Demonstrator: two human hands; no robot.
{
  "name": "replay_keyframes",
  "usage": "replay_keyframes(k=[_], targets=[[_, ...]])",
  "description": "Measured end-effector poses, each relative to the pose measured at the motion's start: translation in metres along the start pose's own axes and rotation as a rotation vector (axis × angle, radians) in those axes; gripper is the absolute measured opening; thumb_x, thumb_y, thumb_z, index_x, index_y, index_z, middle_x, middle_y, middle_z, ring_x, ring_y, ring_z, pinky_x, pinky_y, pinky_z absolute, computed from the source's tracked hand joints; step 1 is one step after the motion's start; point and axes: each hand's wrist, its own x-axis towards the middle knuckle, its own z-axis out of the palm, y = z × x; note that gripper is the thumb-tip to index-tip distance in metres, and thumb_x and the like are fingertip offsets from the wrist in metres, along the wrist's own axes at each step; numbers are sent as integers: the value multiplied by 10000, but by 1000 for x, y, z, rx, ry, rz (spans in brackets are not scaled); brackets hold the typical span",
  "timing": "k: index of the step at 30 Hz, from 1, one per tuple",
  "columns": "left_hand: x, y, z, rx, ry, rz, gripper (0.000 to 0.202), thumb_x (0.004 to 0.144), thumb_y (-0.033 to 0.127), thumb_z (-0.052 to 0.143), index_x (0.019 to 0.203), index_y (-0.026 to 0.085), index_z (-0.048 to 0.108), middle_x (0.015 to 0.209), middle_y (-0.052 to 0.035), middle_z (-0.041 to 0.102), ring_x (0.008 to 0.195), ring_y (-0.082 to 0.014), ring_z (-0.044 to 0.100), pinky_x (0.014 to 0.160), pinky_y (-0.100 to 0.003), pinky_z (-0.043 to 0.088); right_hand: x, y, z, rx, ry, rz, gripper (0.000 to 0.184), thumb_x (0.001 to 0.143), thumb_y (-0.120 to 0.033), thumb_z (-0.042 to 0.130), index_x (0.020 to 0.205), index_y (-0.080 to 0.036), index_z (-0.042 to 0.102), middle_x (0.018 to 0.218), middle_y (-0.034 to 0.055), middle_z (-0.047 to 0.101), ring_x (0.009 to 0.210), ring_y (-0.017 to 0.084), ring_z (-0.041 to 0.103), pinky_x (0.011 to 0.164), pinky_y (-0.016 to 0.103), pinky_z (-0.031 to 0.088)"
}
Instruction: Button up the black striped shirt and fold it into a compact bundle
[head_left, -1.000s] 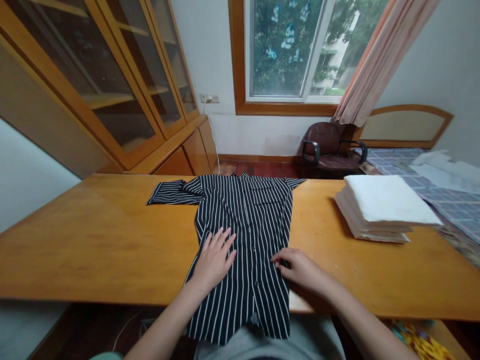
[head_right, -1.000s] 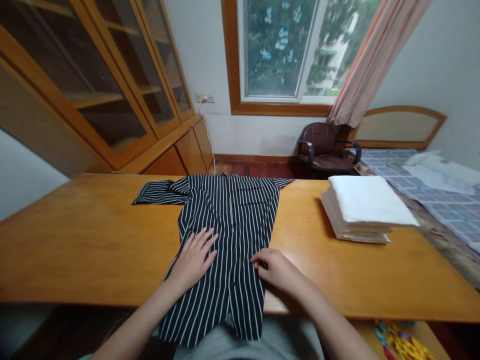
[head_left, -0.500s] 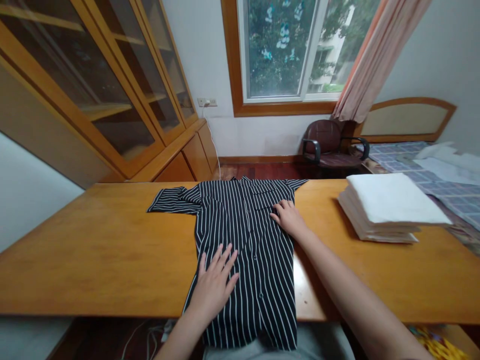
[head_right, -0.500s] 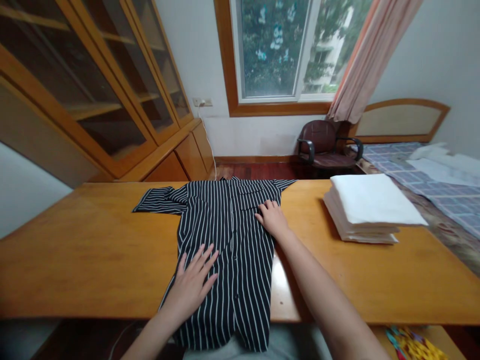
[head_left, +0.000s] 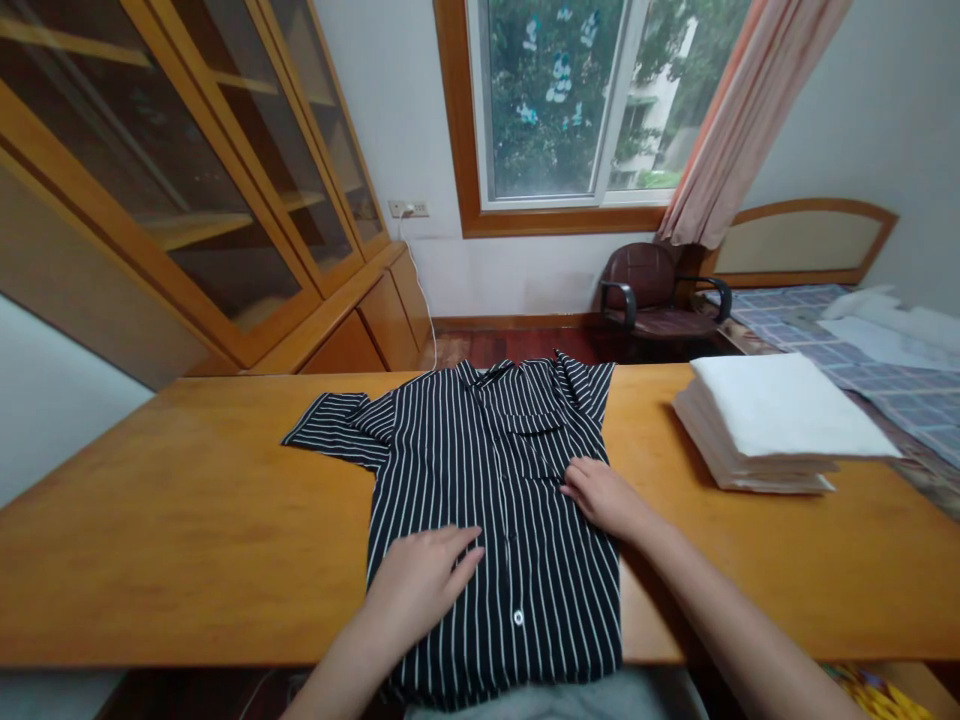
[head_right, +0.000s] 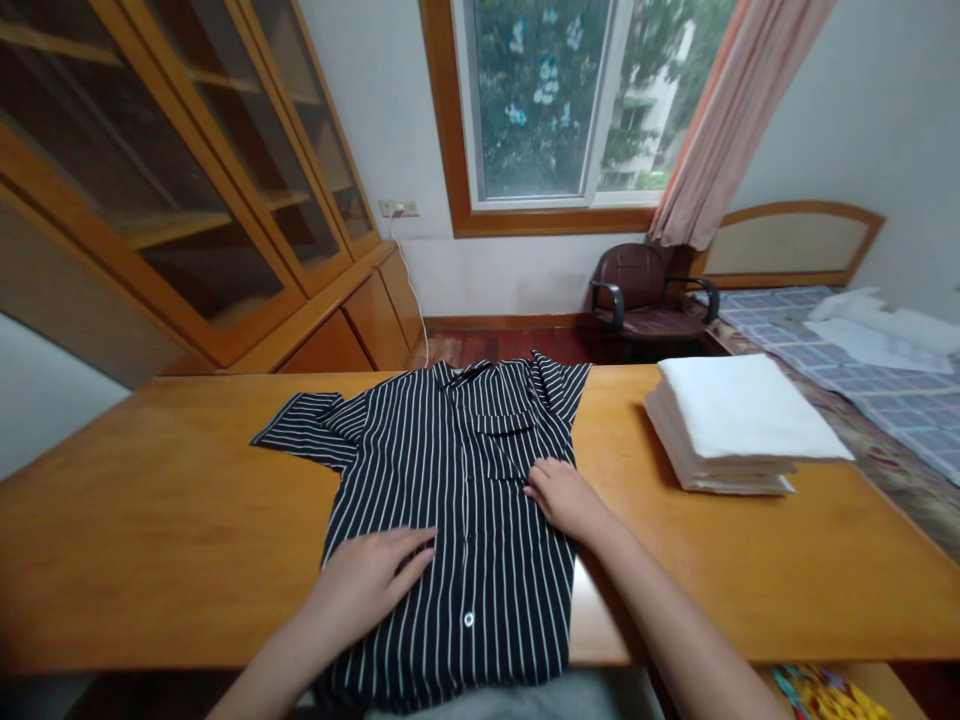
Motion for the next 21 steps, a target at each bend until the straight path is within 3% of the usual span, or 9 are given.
replay_keyframes(k=[4,7,10,13,17,21], targets=[[55,-27,14,54,116,-16,336,995,333,452,1246,219,644,1282,-54,650,1165,-231,621,997,-410,522,-32,-28,-13,23,-64,-24,168,978,-257,479,854,-198,576,863,52,622,786,192,572,720,309,440],[91,-52,33,110,54,-118,428,989,402,460,1365,224,557,1492,-63,462,1397,-282,401,1137,-481,383,-45,-44,-22,75,-142,-63,257,985,-314,479,787,-197,594,786,30,630,698,159,578,652,276,411],[106,-72,50,157,12,-211,492,998,445,422,1447,249,461,1563,-57,341,1465,-302,263,1176,-545,281,-43,-40,-27,161,-156,-36,367,1009,-382,442,741,-198,614,720,15,633,641,138,581,620,257,399],[100,-87,60,193,17,-233,496,1007,466,374,1466,285,430,1571,-44,325,1475,-292,237,1190,-578,202,-25,-8,-27,216,23,127,343,1015,-371,417,814,-206,642,776,31,655,734,167,612,695,273,449],[81,-102,60,216,36,-242,491,1008,457,358,1478,321,403,1584,-19,297,1476,-275,237,1195,-564,179,8,61,-22,115,336,405,243,957,-346,487,1027,-194,664,1008,103,649,990,256,594,913,383,464],[71,-117,54,226,28,-267,508,1008,460,351,1493,311,378,1588,-22,286,1478,-279,231,1188,-575,181,33,114,-14,-60,370,757,386,927,-359,530,1249,-163,609,1281,167,551,1175,318,507,1002,439,413]])
